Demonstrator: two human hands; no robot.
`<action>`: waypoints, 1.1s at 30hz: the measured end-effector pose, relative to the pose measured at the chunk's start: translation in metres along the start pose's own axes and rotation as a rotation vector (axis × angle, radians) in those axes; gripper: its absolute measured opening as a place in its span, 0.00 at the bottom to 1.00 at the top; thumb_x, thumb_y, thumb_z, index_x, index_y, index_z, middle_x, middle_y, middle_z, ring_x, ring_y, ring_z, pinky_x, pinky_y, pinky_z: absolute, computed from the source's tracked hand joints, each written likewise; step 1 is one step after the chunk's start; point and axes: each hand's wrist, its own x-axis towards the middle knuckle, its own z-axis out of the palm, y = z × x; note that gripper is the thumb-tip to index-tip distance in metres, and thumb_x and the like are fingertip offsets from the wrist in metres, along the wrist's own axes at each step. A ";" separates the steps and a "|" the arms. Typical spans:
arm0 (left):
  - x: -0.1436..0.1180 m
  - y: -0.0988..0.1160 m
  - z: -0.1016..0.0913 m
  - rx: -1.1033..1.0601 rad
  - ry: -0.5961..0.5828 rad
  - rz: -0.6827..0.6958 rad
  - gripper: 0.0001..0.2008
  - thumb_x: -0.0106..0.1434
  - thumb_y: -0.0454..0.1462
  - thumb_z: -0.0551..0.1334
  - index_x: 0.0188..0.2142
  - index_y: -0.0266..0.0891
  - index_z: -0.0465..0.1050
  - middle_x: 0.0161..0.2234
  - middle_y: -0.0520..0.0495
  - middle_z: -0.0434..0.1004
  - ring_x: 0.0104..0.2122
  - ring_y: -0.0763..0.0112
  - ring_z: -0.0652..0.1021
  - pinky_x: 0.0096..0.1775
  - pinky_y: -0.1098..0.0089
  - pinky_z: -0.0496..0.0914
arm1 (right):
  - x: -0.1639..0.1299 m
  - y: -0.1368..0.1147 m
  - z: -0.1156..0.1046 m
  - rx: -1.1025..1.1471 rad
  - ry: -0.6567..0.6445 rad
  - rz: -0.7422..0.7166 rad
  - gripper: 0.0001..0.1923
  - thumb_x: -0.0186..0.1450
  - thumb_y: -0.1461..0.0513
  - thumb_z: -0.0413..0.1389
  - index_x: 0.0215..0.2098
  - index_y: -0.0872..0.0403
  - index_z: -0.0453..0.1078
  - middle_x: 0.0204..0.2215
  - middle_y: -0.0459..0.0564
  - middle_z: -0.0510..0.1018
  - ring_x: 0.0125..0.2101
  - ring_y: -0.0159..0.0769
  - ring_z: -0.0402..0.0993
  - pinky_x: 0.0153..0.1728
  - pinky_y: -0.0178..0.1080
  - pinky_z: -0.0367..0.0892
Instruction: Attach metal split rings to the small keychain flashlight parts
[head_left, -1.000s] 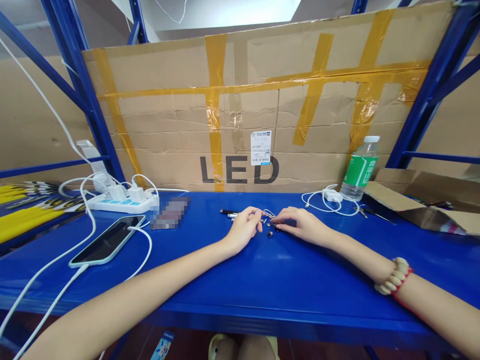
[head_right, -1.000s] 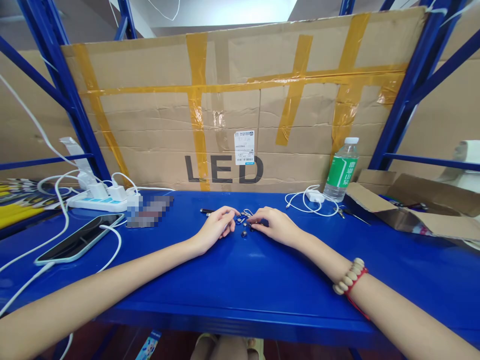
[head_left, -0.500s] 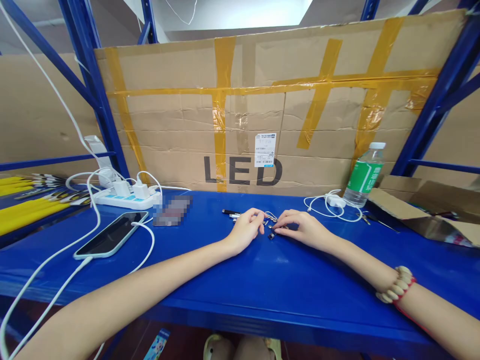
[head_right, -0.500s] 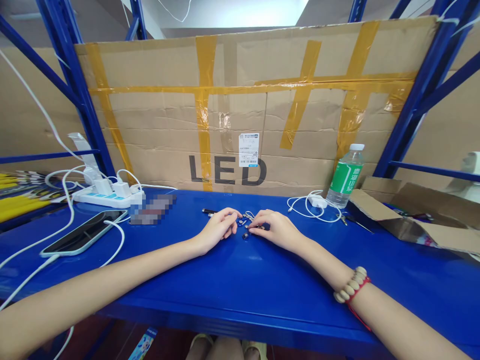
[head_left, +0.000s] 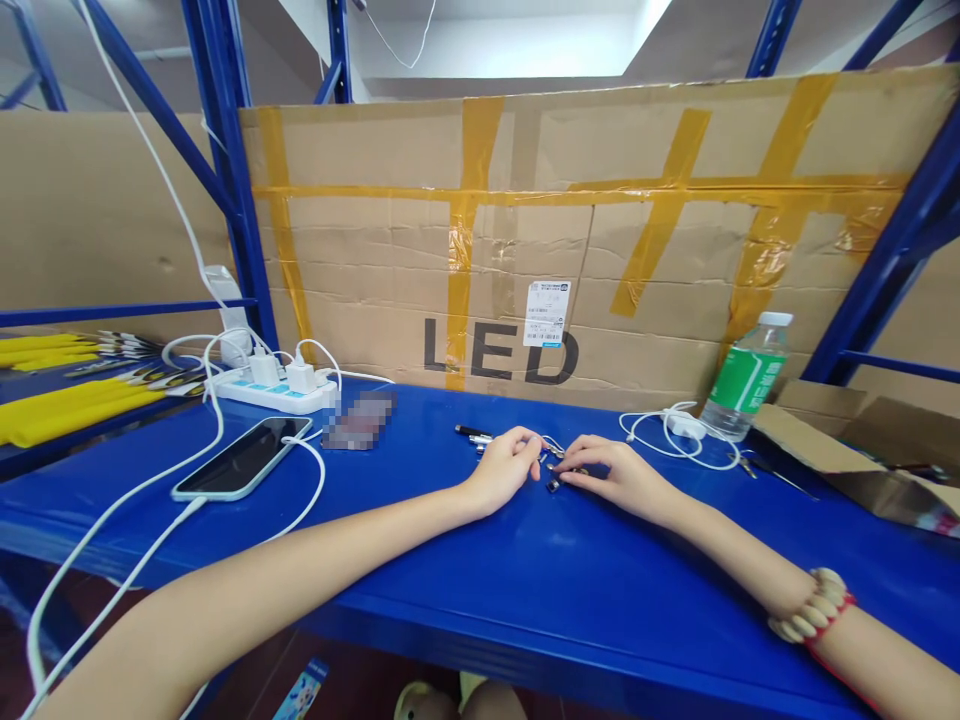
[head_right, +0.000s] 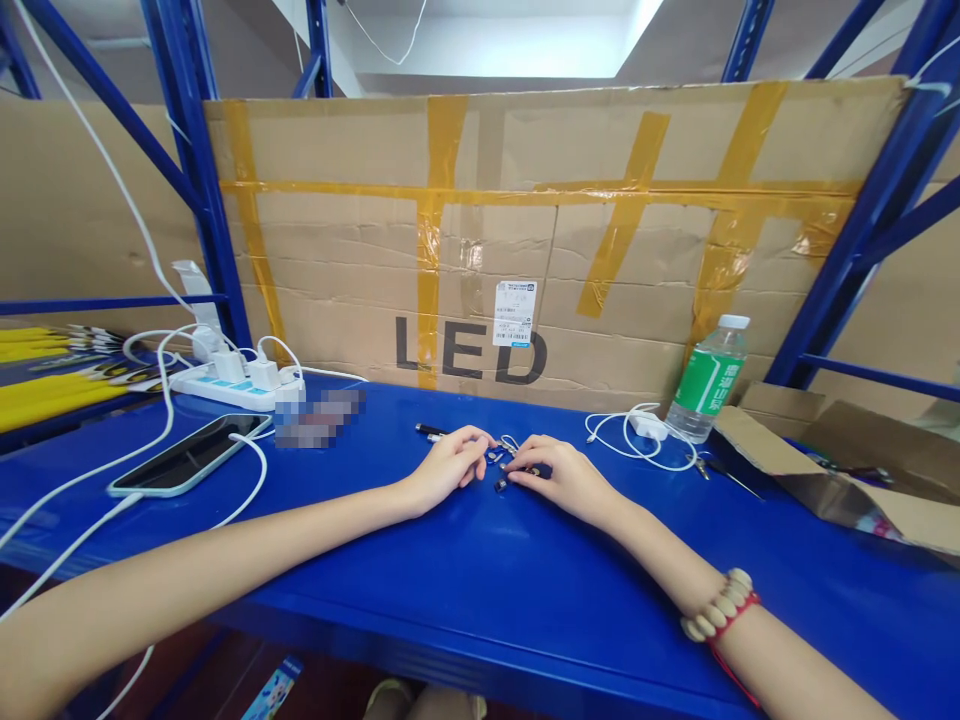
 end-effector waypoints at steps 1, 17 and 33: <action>0.000 0.000 0.000 -0.001 0.001 0.003 0.08 0.62 0.37 0.50 0.33 0.35 0.64 0.16 0.56 0.63 0.14 0.81 0.59 0.20 0.77 0.54 | 0.000 0.000 0.000 -0.001 0.000 -0.001 0.13 0.61 0.55 0.52 0.35 0.52 0.75 0.34 0.51 0.75 0.36 0.36 0.71 0.40 0.39 0.65; 0.000 -0.002 0.000 0.019 -0.013 0.024 0.09 0.61 0.38 0.50 0.33 0.35 0.64 0.16 0.57 0.63 0.15 0.80 0.60 0.22 0.76 0.54 | 0.000 -0.001 0.000 0.023 -0.008 -0.053 0.13 0.63 0.56 0.50 0.36 0.53 0.74 0.33 0.51 0.76 0.35 0.35 0.70 0.39 0.39 0.66; -0.002 0.002 0.000 0.036 -0.009 0.003 0.08 0.61 0.37 0.50 0.33 0.35 0.64 0.17 0.56 0.63 0.15 0.80 0.59 0.21 0.76 0.54 | -0.001 -0.003 -0.001 -0.004 -0.030 -0.084 0.13 0.60 0.54 0.53 0.33 0.51 0.76 0.30 0.50 0.75 0.34 0.35 0.69 0.37 0.39 0.64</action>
